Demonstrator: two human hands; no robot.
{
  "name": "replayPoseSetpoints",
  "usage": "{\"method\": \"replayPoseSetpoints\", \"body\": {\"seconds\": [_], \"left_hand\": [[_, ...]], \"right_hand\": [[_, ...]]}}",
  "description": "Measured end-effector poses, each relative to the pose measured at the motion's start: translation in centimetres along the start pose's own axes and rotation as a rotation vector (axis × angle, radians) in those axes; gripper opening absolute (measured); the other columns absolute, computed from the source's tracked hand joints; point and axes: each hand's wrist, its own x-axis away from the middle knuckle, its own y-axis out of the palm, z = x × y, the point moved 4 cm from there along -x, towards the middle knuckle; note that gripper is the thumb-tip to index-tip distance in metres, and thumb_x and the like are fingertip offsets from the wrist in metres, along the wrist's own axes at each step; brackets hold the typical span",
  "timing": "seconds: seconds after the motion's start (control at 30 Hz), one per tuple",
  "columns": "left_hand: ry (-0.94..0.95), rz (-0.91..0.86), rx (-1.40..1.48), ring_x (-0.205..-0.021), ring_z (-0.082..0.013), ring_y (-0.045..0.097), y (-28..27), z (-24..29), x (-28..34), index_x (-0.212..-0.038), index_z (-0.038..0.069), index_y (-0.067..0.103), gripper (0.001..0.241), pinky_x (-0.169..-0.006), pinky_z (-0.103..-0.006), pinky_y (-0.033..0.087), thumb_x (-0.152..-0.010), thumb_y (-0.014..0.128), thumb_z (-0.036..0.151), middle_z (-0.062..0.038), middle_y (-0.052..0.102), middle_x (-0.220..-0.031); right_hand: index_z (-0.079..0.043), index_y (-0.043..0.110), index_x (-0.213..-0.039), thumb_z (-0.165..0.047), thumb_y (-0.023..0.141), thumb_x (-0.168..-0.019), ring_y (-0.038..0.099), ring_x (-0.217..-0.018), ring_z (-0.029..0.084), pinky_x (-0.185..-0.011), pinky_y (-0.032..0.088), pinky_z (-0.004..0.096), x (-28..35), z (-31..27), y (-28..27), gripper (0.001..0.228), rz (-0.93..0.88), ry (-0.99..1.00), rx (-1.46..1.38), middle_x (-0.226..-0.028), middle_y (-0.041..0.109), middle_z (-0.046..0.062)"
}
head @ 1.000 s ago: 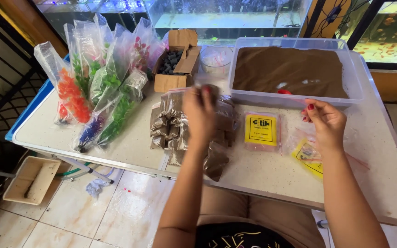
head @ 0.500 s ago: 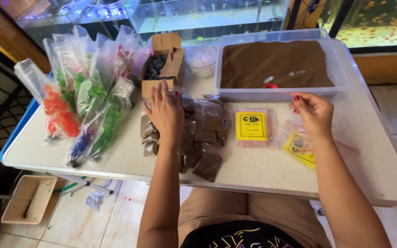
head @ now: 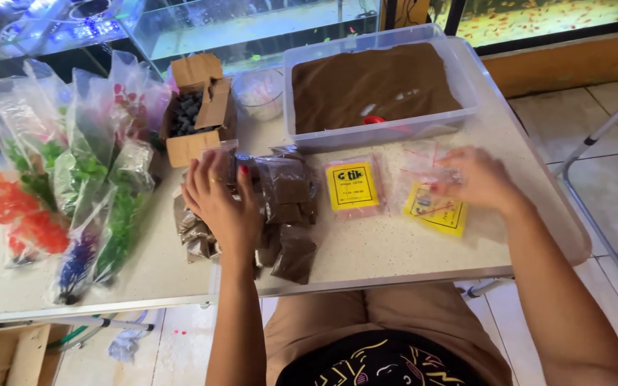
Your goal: Portioning and packaging brown powder material into small plastic bags using a scoop and measuring cup.
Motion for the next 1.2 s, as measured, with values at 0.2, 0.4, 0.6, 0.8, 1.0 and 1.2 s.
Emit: {"method": "replayPoseSetpoints", "body": {"seconds": [0.2, 0.4, 0.6, 0.8, 1.0, 1.2], "left_hand": [[0.08, -0.157, 0.234, -0.135, -0.0352, 0.047, 0.1, 4.0, 4.4, -0.121, 0.017, 0.07, 0.027, -0.114, -0.0603, 0.024, -0.094, 0.072, 0.022, -0.005, 0.062, -0.124], [0.133, -0.358, 0.348, -0.124, -0.0265, 0.059, 1.6, 6.5, 8.0, -0.103, 0.019, 0.078, 0.016, -0.11, -0.0536, 0.031, -0.089, 0.08, 0.026, 0.001, 0.074, -0.105], [0.06, -0.549, 0.499, -0.102, -0.0257, 0.072, 1.9, 8.3, 8.3, -0.099, 0.016, 0.079, 0.013, -0.093, -0.0435, 0.051, -0.087, 0.082, 0.019, -0.001, 0.076, -0.095], [0.057, -0.665, 0.538, -0.1, -0.0245, 0.07, 2.2, 9.2, 8.4, -0.103, 0.01, 0.077, 0.016, -0.08, -0.0384, 0.057, -0.092, 0.074, 0.021, -0.005, 0.076, -0.103], [-0.044, -0.685, 0.731, -0.102, -0.0241, 0.075, 3.3, 10.6, 8.9, -0.107, 0.008, 0.074, 0.016, -0.082, -0.0367, 0.061, -0.091, 0.074, 0.013, -0.008, 0.075, -0.109], [-0.361, -0.786, 1.072, -0.116, -0.0494, 0.065, 5.9, 15.4, 9.0, -0.136, -0.011, 0.053, 0.055, -0.097, -0.0574, 0.055, -0.095, 0.073, 0.019, -0.034, 0.065, -0.122]], "right_hand": [[-0.023, 0.075, -0.129, -0.024, 0.076, -0.086, 0.064, -0.123, 0.04, -0.101, 0.051, 0.053, 4.3, -2.0, 3.1, 0.043, 0.09, -0.065, 0.103, -0.131, 0.069, 0.012], [-0.026, 0.074, -0.075, -0.021, 0.082, -0.079, 0.068, -0.091, 0.021, -0.082, 0.052, 0.035, 3.9, 0.2, 6.5, 0.011, 0.387, -0.186, 0.079, -0.091, 0.071, -0.009], [-0.012, 0.078, -0.09, -0.009, 0.077, -0.094, 0.07, -0.093, 0.032, -0.084, 0.053, 0.041, 3.7, -1.6, 1.5, 0.005, 0.444, -0.137, -0.366, -0.095, 0.074, 0.009], [-0.003, 0.073, -0.122, 0.0, 0.059, -0.104, 0.066, -0.104, 0.019, -0.089, 0.051, 0.032, 2.7, -3.0, -5.0, 0.023, 0.329, 0.235, -0.614, -0.112, 0.073, 0.007], [0.002, 0.066, -0.11, -0.004, 0.053, -0.112, 0.055, -0.072, 0.018, -0.071, 0.047, 0.029, 2.2, -0.9, -4.1, 0.014, 0.296, 0.005, -1.139, -0.082, 0.06, 0.009], [-0.007, 0.066, -0.102, -0.008, 0.057, -0.107, 0.065, -0.077, 0.014, -0.073, 0.057, 0.026, 3.1, -4.4, -1.1, 0.01, 0.188, 0.0, -1.375, -0.087, 0.066, 0.003]]}}
